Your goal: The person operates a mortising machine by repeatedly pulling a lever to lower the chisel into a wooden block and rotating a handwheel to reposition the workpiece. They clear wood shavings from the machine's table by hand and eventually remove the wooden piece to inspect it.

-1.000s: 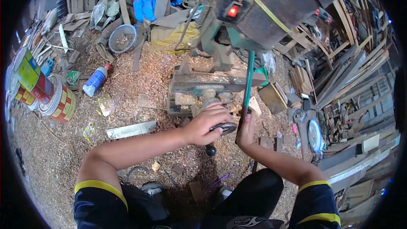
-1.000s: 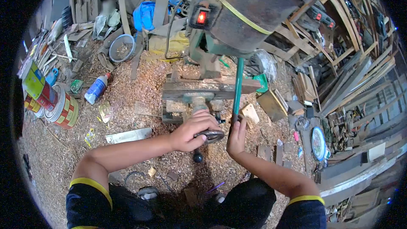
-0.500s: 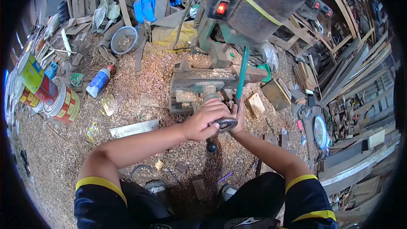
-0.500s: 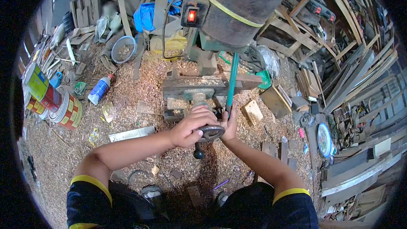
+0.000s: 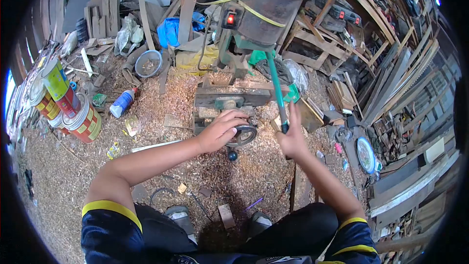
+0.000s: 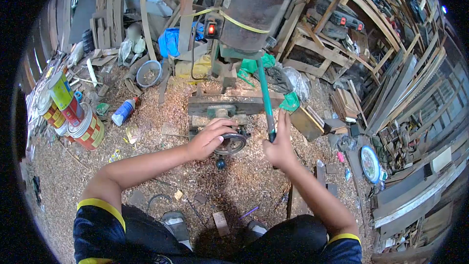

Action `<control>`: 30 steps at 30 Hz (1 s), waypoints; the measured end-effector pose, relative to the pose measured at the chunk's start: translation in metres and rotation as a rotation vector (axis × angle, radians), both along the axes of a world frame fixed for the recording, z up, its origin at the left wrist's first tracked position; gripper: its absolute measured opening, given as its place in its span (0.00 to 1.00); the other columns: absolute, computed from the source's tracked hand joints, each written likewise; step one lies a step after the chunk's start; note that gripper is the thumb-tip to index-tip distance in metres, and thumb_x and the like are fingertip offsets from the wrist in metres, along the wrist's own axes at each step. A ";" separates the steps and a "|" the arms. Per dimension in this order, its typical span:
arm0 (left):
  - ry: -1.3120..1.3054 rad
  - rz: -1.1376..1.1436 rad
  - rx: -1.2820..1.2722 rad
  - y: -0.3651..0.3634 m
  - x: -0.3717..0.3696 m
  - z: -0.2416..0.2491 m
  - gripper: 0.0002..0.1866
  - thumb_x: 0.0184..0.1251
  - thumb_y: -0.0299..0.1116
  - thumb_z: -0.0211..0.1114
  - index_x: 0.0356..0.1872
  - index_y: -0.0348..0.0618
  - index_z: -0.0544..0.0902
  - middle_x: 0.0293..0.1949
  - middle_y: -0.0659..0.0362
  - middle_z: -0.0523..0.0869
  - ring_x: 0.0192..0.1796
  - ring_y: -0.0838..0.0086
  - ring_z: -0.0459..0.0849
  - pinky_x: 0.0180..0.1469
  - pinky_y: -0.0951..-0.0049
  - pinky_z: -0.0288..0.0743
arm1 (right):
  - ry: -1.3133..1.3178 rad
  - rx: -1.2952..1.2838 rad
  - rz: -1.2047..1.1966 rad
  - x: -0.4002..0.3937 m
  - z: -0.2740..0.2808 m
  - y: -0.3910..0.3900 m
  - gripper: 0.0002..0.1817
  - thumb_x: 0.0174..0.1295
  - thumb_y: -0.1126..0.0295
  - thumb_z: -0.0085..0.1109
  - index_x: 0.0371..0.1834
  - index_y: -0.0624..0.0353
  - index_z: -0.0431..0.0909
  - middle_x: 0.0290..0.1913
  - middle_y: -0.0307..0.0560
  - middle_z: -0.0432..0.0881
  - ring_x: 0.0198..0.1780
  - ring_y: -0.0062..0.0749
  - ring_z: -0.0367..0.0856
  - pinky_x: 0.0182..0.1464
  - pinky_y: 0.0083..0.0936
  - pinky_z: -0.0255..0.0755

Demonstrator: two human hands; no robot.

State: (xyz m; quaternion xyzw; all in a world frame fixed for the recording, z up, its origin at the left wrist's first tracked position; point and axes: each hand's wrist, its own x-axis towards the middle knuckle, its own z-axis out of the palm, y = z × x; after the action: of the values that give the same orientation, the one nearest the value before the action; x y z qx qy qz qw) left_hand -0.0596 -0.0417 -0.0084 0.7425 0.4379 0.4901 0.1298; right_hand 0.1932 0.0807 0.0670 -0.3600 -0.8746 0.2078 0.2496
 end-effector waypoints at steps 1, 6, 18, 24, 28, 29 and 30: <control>-0.010 0.010 -0.005 -0.001 0.002 -0.002 0.20 0.78 0.36 0.50 0.62 0.36 0.80 0.69 0.47 0.78 0.75 0.48 0.70 0.80 0.51 0.57 | 0.002 -0.065 0.037 0.007 0.028 -0.002 0.54 0.59 0.79 0.61 0.89 0.59 0.41 0.87 0.70 0.42 0.89 0.58 0.41 0.84 0.40 0.49; 0.001 0.048 0.009 -0.006 0.005 -0.007 0.19 0.81 0.38 0.55 0.62 0.35 0.79 0.68 0.45 0.78 0.73 0.48 0.73 0.76 0.53 0.64 | 0.367 -0.606 0.348 0.021 0.170 -0.007 0.34 0.65 0.77 0.57 0.78 0.62 0.71 0.81 0.64 0.68 0.81 0.45 0.66 0.78 0.32 0.60; 0.160 0.107 -0.111 -0.038 0.012 -0.006 0.59 0.53 0.52 0.85 0.81 0.38 0.59 0.82 0.42 0.61 0.84 0.45 0.59 0.84 0.49 0.53 | 1.090 -0.394 0.591 -0.110 0.335 0.110 0.30 0.79 0.36 0.45 0.52 0.54 0.78 0.46 0.47 0.86 0.52 0.38 0.83 0.58 0.37 0.73; 0.232 0.075 -0.122 -0.036 0.002 -0.004 0.60 0.52 0.58 0.84 0.79 0.37 0.60 0.82 0.40 0.58 0.84 0.42 0.57 0.84 0.47 0.54 | 0.944 -0.345 0.486 -0.144 0.315 0.132 0.38 0.75 0.34 0.51 0.69 0.56 0.76 0.60 0.49 0.84 0.65 0.39 0.77 0.72 0.44 0.60; 0.308 0.084 -0.106 -0.038 -0.011 -0.006 0.60 0.53 0.61 0.83 0.79 0.38 0.61 0.81 0.38 0.58 0.82 0.39 0.58 0.83 0.45 0.55 | 1.015 -0.007 0.339 -0.123 0.213 0.073 0.33 0.82 0.45 0.47 0.74 0.64 0.68 0.72 0.57 0.76 0.74 0.44 0.72 0.80 0.43 0.59; 0.326 0.113 -0.114 -0.041 -0.013 -0.009 0.60 0.53 0.63 0.82 0.79 0.38 0.60 0.80 0.37 0.58 0.82 0.38 0.58 0.82 0.43 0.55 | 0.946 0.061 0.425 -0.112 0.166 0.089 0.33 0.79 0.56 0.58 0.79 0.64 0.63 0.70 0.57 0.76 0.74 0.40 0.72 0.76 0.41 0.66; 0.345 0.144 -0.119 -0.043 -0.016 -0.011 0.60 0.53 0.64 0.81 0.79 0.39 0.60 0.80 0.37 0.58 0.81 0.37 0.59 0.82 0.42 0.55 | 0.838 -0.054 0.417 -0.094 0.120 0.067 0.33 0.77 0.60 0.63 0.78 0.63 0.64 0.72 0.58 0.75 0.75 0.42 0.72 0.77 0.41 0.66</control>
State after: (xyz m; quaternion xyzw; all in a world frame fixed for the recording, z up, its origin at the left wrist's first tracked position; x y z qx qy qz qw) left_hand -0.0754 -0.0848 -0.0197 0.7733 0.5338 0.3367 0.0611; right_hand 0.0996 0.1476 0.1871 -0.0681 -0.7463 0.4036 0.5249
